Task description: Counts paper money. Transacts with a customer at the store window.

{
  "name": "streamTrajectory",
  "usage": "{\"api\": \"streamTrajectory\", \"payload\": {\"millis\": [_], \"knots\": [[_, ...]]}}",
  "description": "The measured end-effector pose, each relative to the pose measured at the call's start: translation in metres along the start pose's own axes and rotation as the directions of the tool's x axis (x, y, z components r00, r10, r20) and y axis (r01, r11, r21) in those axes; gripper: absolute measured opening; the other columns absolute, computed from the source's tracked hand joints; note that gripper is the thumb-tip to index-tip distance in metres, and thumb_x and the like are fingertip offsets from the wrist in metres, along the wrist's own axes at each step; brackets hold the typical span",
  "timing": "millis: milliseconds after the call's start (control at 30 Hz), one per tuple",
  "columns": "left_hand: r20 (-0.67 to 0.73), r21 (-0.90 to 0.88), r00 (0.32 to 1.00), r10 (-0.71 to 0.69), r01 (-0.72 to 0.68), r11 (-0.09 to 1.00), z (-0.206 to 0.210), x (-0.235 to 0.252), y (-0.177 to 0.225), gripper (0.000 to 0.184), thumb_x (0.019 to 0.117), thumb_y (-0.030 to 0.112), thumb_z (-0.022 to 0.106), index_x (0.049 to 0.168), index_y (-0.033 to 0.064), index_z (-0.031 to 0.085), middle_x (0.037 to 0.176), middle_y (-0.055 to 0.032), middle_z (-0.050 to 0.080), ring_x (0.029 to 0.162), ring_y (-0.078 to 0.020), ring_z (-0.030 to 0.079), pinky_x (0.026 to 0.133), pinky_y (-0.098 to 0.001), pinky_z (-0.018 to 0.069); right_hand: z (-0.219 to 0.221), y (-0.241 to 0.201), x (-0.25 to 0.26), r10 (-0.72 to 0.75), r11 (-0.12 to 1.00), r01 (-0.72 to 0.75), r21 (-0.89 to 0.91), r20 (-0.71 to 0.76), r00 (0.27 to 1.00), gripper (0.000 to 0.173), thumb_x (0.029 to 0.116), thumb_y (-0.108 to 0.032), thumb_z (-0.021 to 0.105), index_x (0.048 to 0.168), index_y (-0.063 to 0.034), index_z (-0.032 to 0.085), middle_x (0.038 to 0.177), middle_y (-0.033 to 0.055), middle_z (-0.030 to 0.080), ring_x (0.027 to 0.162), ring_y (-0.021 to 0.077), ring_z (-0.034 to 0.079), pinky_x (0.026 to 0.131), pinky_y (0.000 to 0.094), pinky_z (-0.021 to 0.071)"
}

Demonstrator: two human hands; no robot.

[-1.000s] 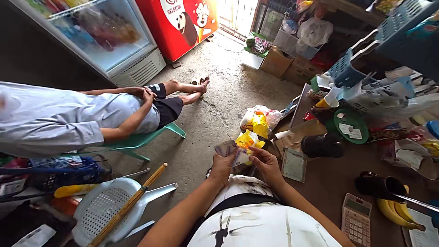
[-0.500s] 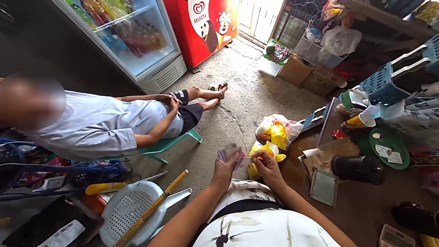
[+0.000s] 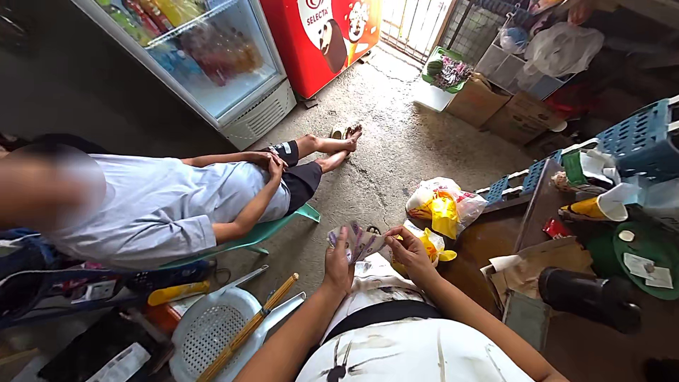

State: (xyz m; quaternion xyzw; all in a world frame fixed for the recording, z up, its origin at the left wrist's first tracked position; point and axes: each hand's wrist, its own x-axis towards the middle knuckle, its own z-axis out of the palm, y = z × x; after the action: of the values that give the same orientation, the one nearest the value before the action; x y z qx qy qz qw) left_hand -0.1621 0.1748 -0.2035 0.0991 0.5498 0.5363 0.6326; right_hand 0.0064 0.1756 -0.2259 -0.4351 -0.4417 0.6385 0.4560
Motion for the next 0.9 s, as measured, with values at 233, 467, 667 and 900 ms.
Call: {"api": "streamTrajectory", "payload": {"millis": [233,467,667,900], "knots": [[0.078,0.126,0.995,0.059,-0.068,0.99,0.067,0.078,0.014,0.028,0.0939,-0.016,0.053,0.116,0.0006,0.054,0.092,0.0009,0.072,0.084,-0.0067,0.071,0.079,-0.027,0.0609,-0.043,-0.023,0.097,0.044,0.998,-0.042,-0.045,0.03,0.999,0.029,0.099,-0.006,0.061,0.126,0.0041,0.063,0.113,0.0023,0.069,0.08,-0.0023,0.064,0.072,0.0162,0.0549],[0.21,0.046,0.975,0.07,-0.081,0.996,0.143,0.152,0.044,0.013,0.1012,0.003,0.053,0.112,0.003,0.06,0.095,-0.0003,0.074,0.087,-0.0085,0.071,0.082,-0.0286,0.0604,-0.096,-0.05,0.192,-0.048,0.994,0.05,-0.097,0.016,0.999,0.016,0.0982,-0.011,0.062,0.108,-0.0006,0.07,0.103,-0.0026,0.062,0.072,-0.0068,0.051,0.062,0.0111,0.0445],[0.109,-0.157,0.994,0.008,0.01,0.987,0.182,0.219,0.08,0.045,0.1142,0.025,0.019,0.109,0.0024,0.057,0.087,-0.0071,0.072,0.084,-0.0179,0.074,0.08,-0.0345,0.0628,-0.133,-0.064,0.238,-0.067,0.997,0.071,-0.024,0.139,0.988,0.016,0.0991,-0.014,0.063,0.109,-0.0038,0.07,0.109,-0.0052,0.064,0.072,-0.008,0.052,0.06,0.0118,0.045],[0.202,-0.045,0.944,0.262,-0.258,0.965,0.229,0.3,0.112,0.044,0.1125,0.018,0.02,0.098,0.0071,0.059,0.064,0.0028,0.062,0.058,-0.0092,0.064,0.064,-0.0268,0.0604,-0.18,-0.085,0.301,0.375,0.799,-0.155,0.581,-0.281,0.884,0.054,0.1132,-0.032,0.013,0.123,-0.0027,0.057,0.118,0.0076,0.07,0.093,0.013,0.07,0.079,0.0274,0.0576]]}}
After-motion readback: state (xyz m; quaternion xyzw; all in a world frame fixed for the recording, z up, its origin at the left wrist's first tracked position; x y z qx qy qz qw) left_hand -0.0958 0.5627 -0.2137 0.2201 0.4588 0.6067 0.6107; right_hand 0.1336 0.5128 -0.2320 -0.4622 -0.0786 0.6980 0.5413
